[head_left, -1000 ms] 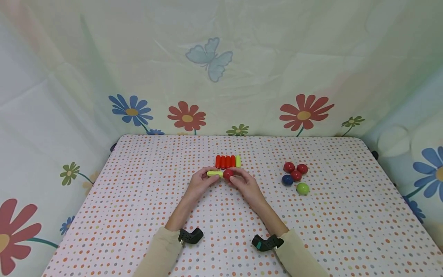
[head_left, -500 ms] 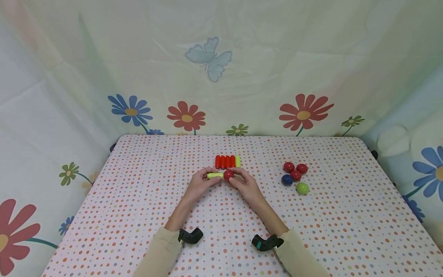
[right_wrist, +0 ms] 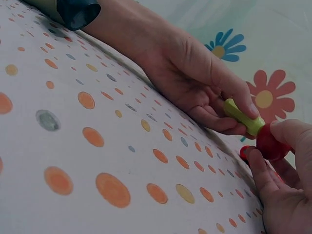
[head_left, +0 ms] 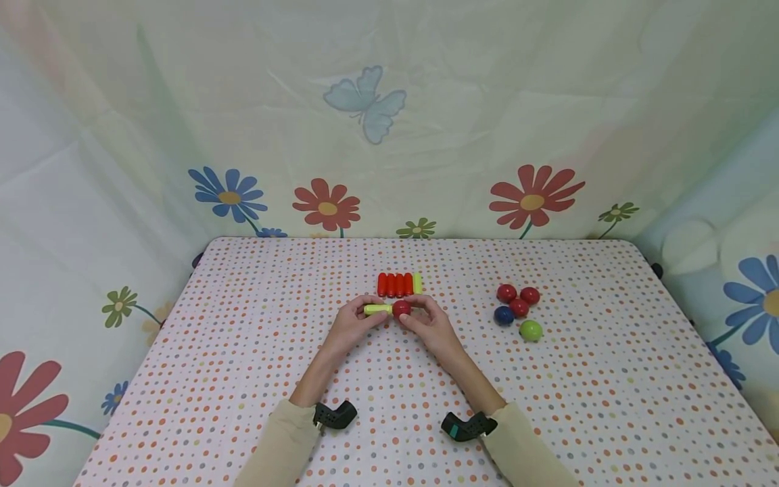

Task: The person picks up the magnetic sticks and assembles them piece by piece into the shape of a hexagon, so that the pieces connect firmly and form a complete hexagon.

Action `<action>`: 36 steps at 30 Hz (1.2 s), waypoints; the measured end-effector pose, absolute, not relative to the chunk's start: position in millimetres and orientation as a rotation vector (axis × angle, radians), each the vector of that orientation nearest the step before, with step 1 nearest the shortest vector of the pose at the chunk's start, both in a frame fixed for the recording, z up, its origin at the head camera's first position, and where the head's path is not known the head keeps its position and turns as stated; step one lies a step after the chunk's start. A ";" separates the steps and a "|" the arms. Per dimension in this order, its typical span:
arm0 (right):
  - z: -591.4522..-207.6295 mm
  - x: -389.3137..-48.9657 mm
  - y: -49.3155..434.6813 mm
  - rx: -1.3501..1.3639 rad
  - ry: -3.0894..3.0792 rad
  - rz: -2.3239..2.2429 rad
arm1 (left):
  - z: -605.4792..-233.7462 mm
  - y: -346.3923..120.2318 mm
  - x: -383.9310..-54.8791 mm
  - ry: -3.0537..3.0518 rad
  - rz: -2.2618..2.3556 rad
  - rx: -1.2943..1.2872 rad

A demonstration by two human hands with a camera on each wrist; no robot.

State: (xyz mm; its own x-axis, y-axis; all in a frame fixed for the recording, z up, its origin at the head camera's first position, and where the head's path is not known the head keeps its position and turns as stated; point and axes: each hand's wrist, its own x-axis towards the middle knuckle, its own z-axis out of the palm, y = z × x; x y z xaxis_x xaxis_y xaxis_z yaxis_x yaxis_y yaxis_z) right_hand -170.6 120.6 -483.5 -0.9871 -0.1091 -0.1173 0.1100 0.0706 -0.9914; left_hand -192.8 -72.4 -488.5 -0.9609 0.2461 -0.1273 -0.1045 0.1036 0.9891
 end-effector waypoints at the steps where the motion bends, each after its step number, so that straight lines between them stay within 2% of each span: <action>1: -483.4 -170.4 120.3 0.008 2.189 -2.028 | -488.6 -72.4 -192.7 2.125 1.938 0.146; 13: -481.6 -168.2 118.5 0.005 2.246 -1.986 | -490.5 -72.5 -192.5 2.221 1.854 0.193; 18: -480.9 -167.8 119.2 -0.020 2.244 -1.994 | -475.0 -71.5 -185.4 2.241 1.868 0.202; 25: -480.7 -168.4 117.8 0.004 2.198 -2.039 | -490.6 -72.3 -192.4 2.292 1.858 0.206; 36: -482.7 -170.1 121.1 -0.025 2.113 -2.098 | -490.0 -72.0 -191.6 2.298 1.767 0.358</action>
